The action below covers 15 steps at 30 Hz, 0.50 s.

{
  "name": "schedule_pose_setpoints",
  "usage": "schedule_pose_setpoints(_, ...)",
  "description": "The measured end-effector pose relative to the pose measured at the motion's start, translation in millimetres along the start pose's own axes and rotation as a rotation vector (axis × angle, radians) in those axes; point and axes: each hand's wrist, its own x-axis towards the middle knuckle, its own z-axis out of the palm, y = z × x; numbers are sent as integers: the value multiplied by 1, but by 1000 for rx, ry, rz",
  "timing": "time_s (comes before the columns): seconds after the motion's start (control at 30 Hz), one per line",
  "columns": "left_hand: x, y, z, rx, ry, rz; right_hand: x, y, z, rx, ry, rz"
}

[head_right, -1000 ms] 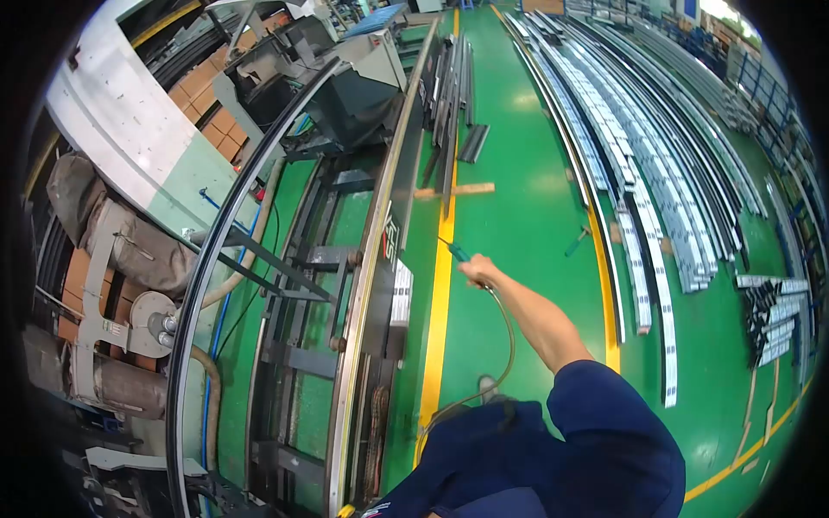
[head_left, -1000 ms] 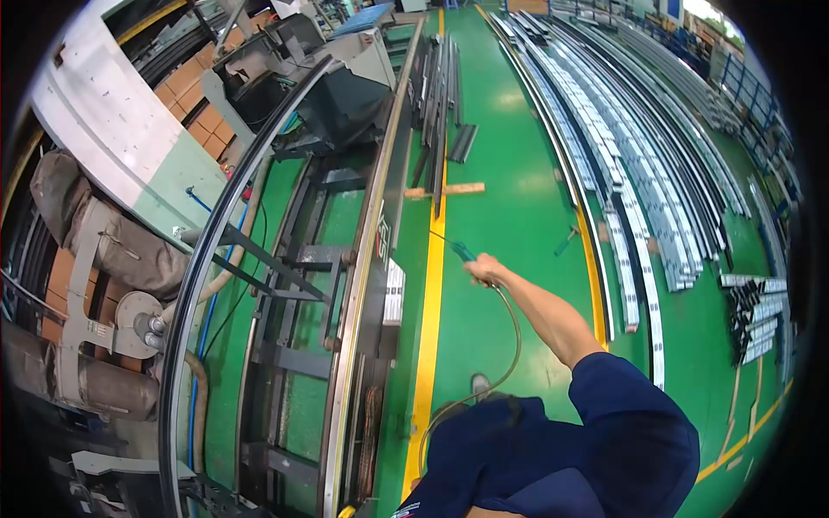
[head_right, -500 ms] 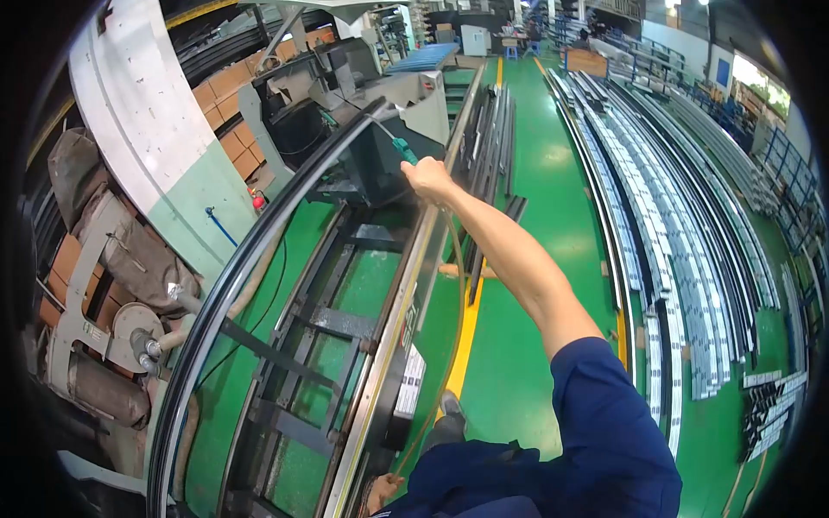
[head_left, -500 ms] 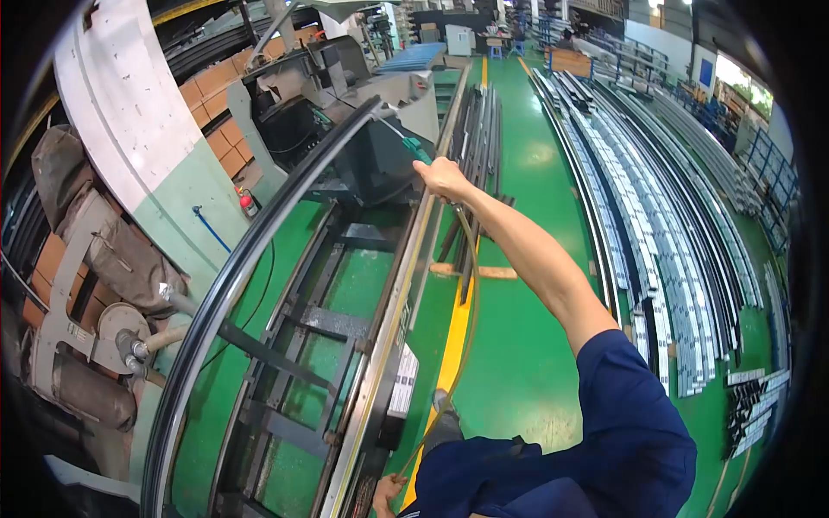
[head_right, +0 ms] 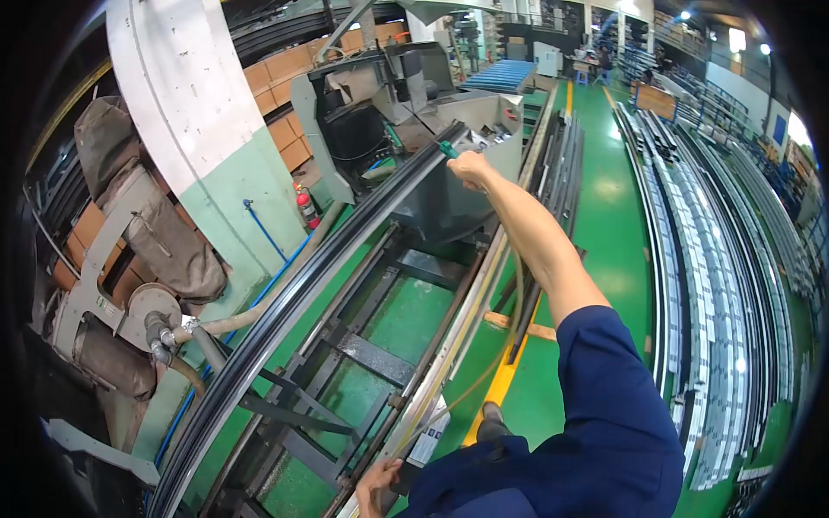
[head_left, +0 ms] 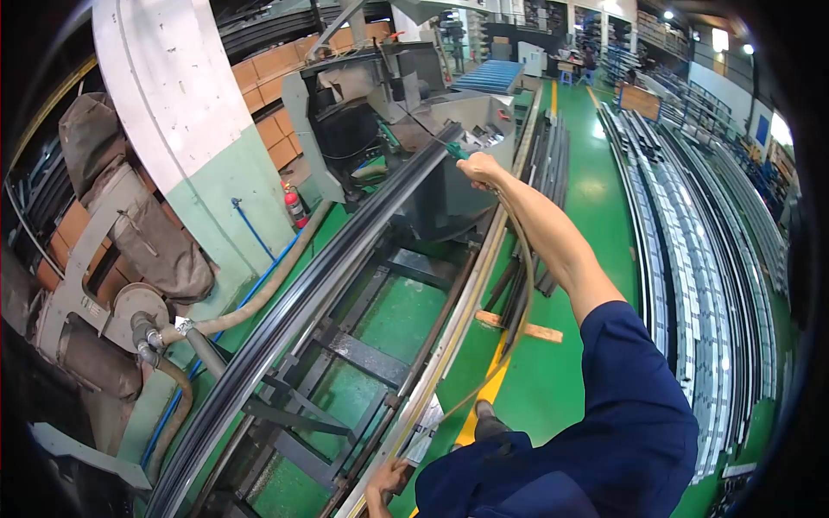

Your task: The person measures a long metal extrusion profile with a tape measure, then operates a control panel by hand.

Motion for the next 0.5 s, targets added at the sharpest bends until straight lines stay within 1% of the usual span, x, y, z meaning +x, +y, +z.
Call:
schedule_pose_setpoints(0.03,-16,44,5,-86,-58,-13,24,-1,3,-35,4,-15)
schedule_pose_setpoints(0.07,8,35,17,-23,-95,12,46,-2,7,-69,9,-30)
schedule_pose_setpoints(0.1,26,25,30,41,-133,37,68,-1,12,-34,8,-5)
schedule_pose_setpoints(0.17,42,19,59,267,199,211,112,-1,18,30,10,45)
schedule_pose_setpoints(0.2,50,31,64,230,177,-36,133,0,22,6,6,-16)
schedule_pose_setpoints(0.23,51,43,64,192,247,41,155,0,25,-22,-25,-13)
schedule_pose_setpoints(0.3,19,95,58,110,391,196,199,0,36,-83,-87,-14)
schedule_pose_setpoints(0.33,4,144,45,117,366,142,217,-2,45,24,-20,-13)
schedule_pose_setpoints(0.43,43,146,44,281,451,2,268,-9,55,91,-56,75)
schedule_pose_setpoints(0.47,48,153,46,220,555,149,282,-12,59,193,-10,90)
schedule_pose_setpoints(0.5,54,160,48,166,562,153,299,-16,58,114,-59,78)
